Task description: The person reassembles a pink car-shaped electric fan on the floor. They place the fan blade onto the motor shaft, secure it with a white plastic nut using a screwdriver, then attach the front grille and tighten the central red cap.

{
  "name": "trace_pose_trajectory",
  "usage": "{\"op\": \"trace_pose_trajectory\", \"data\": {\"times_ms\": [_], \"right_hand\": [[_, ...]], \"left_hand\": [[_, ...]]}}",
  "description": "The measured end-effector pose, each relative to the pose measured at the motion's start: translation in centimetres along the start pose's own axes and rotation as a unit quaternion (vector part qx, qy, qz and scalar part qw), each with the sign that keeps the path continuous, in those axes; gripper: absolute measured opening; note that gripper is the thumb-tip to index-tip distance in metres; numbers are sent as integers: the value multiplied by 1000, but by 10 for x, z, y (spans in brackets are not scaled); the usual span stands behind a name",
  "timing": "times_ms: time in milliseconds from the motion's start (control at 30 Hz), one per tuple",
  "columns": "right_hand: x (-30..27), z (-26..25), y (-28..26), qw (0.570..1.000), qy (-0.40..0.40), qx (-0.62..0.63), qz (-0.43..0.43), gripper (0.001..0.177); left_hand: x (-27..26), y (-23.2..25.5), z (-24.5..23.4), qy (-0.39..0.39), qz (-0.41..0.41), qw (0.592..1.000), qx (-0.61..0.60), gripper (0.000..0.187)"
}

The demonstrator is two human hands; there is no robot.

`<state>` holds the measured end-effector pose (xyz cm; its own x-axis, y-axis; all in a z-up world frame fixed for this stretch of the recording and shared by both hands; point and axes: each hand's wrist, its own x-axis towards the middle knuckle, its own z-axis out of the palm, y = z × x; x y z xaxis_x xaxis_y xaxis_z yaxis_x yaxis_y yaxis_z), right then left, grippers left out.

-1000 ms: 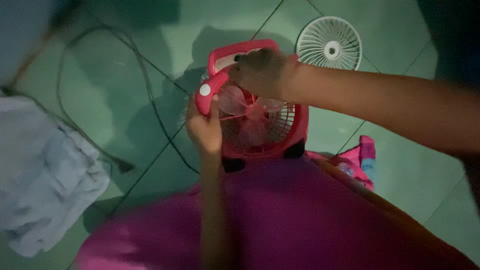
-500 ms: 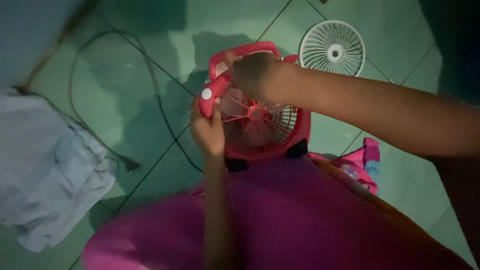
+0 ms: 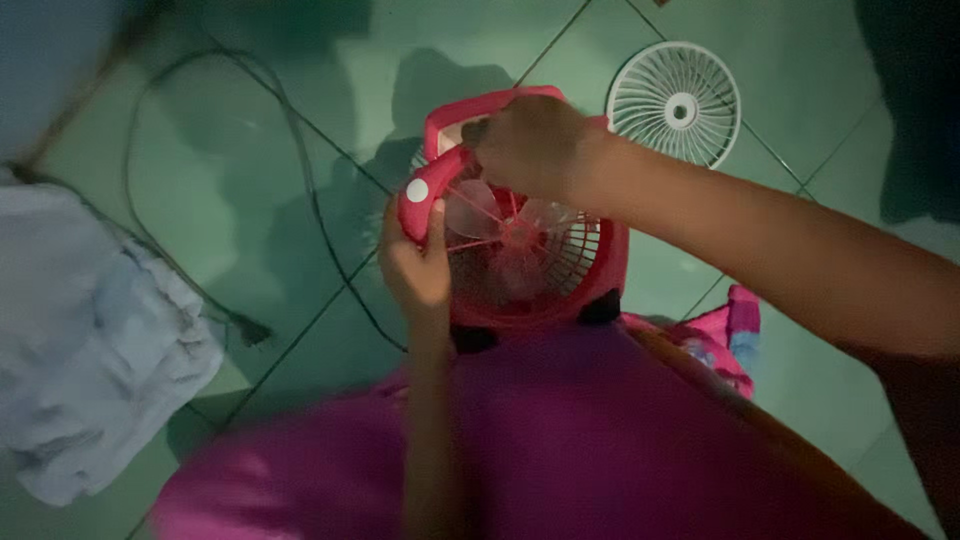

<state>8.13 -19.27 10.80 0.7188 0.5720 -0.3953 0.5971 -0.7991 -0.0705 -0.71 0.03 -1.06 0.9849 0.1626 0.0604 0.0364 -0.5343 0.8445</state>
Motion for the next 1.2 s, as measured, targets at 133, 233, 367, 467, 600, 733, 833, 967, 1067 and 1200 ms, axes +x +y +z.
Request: {"op": "trace_pose_trajectory", "data": {"times_ms": [133,233,367,467,600,733,833,967,1067,1200], "right_hand": [[12,5,-24,991,32,-14,129,26],[13,-3,-29,980,-133,33,144,22],[0,-22,-27,979,-129,78,140,67],[-12,-27,-27,991,-127,26,45,80],[-26,-25,-33,986,35,-139,-87,56],[-30,-25,-22,988,-149,-13,22,60],[-26,-18,-11,992,-18,123,12,40],[-10,-2,-9,996,24,70,51,34],[2,2,-14,997,-5,6,72,24],[14,-1,-18,977,-92,52,186,34]], "left_hand": [[-1,4,0,-16,-46,999,7,54],[-5,1,0,-17,-41,999,3,53],[-2,-3,3,1,-19,997,75,60],[-2,-5,4,-21,-47,998,39,59],[-1,-6,2,2,-3,999,55,62],[0,-4,3,-16,-31,998,51,62],[-1,-2,0,-10,-14,1000,18,54],[0,1,1,-12,-16,999,36,53],[1,1,1,-7,11,999,32,49],[1,1,2,-3,-8,1000,25,50]]}}
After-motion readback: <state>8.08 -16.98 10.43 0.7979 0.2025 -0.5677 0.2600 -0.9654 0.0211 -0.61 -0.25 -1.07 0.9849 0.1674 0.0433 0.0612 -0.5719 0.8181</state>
